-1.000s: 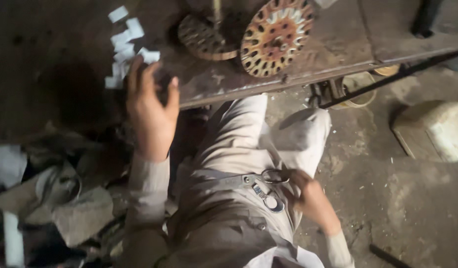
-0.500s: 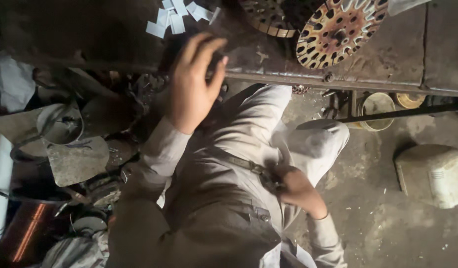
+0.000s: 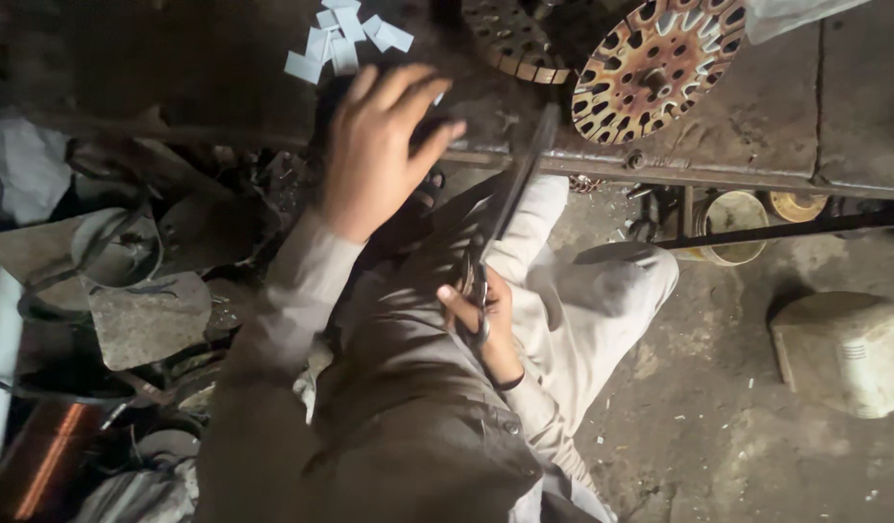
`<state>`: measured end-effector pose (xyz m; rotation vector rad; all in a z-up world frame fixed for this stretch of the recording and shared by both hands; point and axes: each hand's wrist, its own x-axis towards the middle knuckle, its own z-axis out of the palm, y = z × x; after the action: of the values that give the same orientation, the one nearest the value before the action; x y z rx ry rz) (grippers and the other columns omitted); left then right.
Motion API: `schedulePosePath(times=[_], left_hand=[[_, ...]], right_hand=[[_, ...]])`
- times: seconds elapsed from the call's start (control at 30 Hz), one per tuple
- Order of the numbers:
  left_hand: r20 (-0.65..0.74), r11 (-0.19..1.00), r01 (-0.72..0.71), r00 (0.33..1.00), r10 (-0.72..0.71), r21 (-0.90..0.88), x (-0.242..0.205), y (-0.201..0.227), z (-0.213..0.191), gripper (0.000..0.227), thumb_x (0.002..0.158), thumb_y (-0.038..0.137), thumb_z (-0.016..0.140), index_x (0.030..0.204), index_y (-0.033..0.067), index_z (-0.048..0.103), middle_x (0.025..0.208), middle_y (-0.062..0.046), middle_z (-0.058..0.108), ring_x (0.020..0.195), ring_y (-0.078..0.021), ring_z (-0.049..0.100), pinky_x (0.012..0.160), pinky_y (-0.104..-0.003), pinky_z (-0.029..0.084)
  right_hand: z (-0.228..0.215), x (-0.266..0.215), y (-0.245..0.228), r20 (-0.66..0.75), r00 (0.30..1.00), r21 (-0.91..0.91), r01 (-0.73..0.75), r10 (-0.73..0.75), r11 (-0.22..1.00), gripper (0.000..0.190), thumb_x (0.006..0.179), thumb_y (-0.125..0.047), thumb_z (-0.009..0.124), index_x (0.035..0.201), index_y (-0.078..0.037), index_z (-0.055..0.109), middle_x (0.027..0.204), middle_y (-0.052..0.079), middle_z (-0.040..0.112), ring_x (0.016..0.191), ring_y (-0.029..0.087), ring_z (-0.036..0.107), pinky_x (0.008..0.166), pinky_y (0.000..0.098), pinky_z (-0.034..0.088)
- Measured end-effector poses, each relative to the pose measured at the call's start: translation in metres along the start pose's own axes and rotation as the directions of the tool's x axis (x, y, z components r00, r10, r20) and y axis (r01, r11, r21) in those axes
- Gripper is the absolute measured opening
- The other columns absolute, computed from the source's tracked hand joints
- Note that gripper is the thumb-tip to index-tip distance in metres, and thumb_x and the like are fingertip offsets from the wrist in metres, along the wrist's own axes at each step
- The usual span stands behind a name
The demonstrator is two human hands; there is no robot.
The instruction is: The person cuts small white rectangular pieces using scissors and inserts them into the slots of a circular metal motor stator. The person repeats this process for multiple pieces, placing them into the stator's slots.
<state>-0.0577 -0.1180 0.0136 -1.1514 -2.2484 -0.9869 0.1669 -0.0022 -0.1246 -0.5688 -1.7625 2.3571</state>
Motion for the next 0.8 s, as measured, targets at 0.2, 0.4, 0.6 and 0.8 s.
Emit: schedulePosePath(times=[0.2, 0.4, 0.6, 0.8], left_hand=[[0.092, 0.980, 0.035, 0.996, -0.017, -0.194, -0.013, 0.004, -0.023, 0.019, 0.095, 0.007, 0.078, 0.114, 0.0057, 0.077, 0.110, -0.006, 0.070, 0.107, -0.0286, 0.058, 0.091, -0.039, 0.051], [0.062, 0.848, 0.299, 0.951, -0.303, -0.437, -0.025, 0.020, -0.025, 0.014, 0.099, -0.002, 0.073, 0.113, 0.0018, 0.076, 0.103, -0.008, 0.069, 0.091, -0.0192, 0.069, 0.077, -0.031, 0.054], [0.291, 0.338, 0.478, 0.830, -0.476, -0.811, -0.031, 0.030, -0.005, 0.027, 0.101, -0.003, 0.067, 0.127, -0.0023, 0.065, 0.113, -0.004, 0.071, 0.092, -0.0074, 0.069, 0.081, -0.021, 0.058], [0.200, 0.359, 0.405, 0.848, -0.490, -0.841, -0.040, 0.024, 0.012, 0.016, 0.106, -0.004, 0.068, 0.122, -0.0038, 0.066, 0.111, -0.005, 0.072, 0.097, -0.0088, 0.069, 0.086, -0.024, 0.058]], right_hand=[[-0.017, 0.023, 0.022, 0.114, 0.987, -0.273, 0.138, -0.110, 0.952, 0.034, 0.091, -0.028, 0.081, 0.099, -0.001, 0.062, 0.070, 0.000, 0.056, 0.060, 0.009, 0.051, 0.055, 0.0264, 0.040], [-0.001, 0.059, 0.016, 0.277, 0.895, -0.299, 0.425, -0.349, 0.854, 0.073, 0.088, -0.039, 0.082, 0.138, -0.001, 0.044, 0.107, 0.002, 0.048, 0.100, 0.015, 0.048, 0.092, 0.0307, 0.044], [0.010, 0.064, -0.002, 0.153, 0.953, -0.462, 0.302, -0.260, 0.834, 0.049, 0.084, -0.027, 0.089, 0.109, -0.005, 0.052, 0.087, 0.000, 0.050, 0.080, 0.012, 0.049, 0.073, 0.0280, 0.046], [0.021, 0.063, -0.013, 0.089, 0.958, -0.495, 0.281, -0.273, 0.823, 0.035, 0.087, -0.016, 0.085, 0.103, -0.004, 0.056, 0.078, 0.000, 0.053, 0.072, 0.011, 0.048, 0.066, 0.0275, 0.045]])
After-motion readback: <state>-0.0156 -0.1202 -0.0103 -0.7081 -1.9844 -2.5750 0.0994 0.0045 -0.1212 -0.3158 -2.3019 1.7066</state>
